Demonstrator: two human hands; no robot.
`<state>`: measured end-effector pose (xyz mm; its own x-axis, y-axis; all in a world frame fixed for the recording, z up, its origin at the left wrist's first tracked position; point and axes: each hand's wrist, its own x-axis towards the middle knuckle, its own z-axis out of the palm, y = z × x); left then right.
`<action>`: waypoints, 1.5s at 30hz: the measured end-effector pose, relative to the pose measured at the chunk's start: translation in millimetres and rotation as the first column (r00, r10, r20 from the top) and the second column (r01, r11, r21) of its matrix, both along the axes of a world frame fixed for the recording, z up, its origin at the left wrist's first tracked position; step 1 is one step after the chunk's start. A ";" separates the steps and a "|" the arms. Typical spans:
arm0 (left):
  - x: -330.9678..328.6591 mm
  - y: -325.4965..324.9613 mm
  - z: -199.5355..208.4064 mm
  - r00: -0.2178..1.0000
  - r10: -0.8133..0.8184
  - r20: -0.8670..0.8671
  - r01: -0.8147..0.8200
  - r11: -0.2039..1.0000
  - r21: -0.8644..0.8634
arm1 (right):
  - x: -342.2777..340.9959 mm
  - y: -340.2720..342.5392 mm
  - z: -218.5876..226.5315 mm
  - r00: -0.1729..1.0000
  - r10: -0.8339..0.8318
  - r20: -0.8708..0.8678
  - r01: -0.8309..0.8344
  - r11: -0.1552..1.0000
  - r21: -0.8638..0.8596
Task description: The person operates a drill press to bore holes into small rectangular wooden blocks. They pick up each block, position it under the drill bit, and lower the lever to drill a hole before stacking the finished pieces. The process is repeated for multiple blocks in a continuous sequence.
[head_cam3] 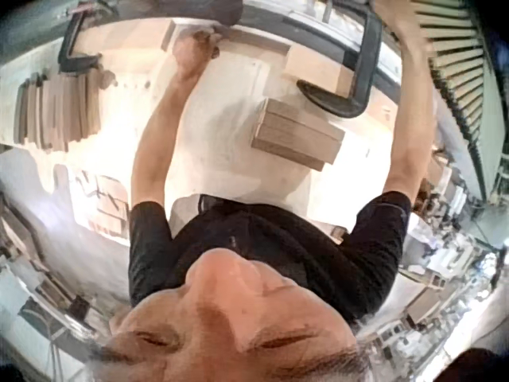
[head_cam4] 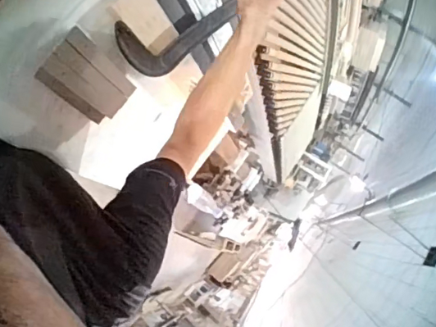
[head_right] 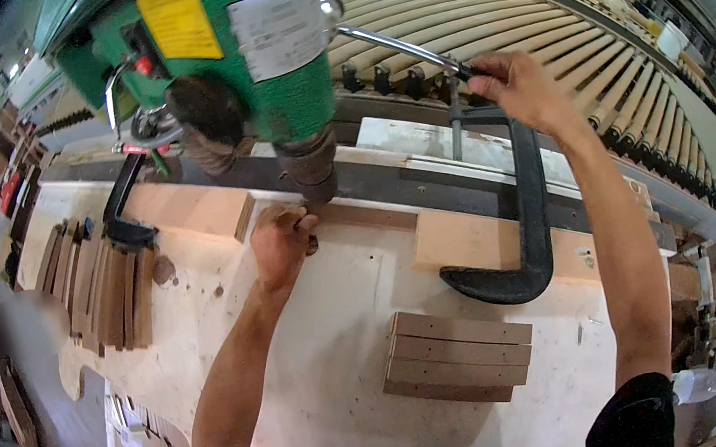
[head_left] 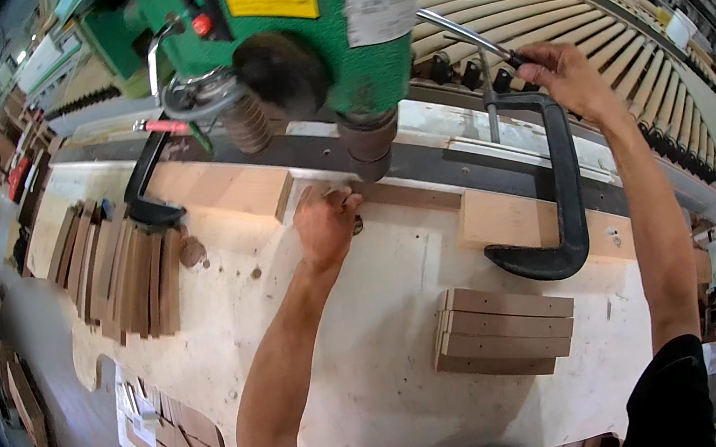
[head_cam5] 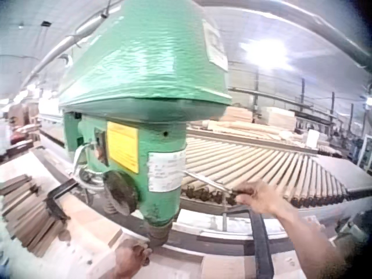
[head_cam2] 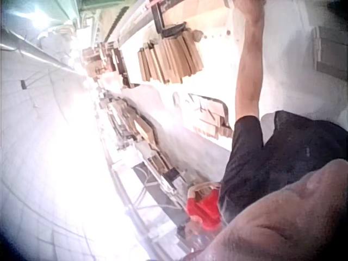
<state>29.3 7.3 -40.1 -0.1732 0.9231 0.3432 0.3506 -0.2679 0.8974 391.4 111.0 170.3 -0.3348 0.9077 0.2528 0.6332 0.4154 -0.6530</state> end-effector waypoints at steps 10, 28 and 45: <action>54.5 8.3 -8.6 0.770 0.139 -0.623 -0.152 0.988 0.033 | 39.1 88.7 -94.5 0.881 0.110 0.460 -0.044 0.988 -0.151; 35.5 -10.2 -34.7 0.660 0.000 -0.751 -0.008 1.000 -0.008 | 6.3 19.1 -89.1 0.920 -0.032 0.391 0.026 0.999 0.022; -36.5 -215.1 79.5 0.939 0.007 -0.344 0.013 0.998 0.056 | 11.7 -18.5 91.2 0.984 -0.104 -0.145 0.135 0.965 0.224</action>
<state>-7.2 -207.8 39.3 -0.0323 0.9006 0.4333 0.6345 -0.3165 0.7051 403.2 92.5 261.5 -0.1772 0.8503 0.4955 0.6035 0.4916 -0.6278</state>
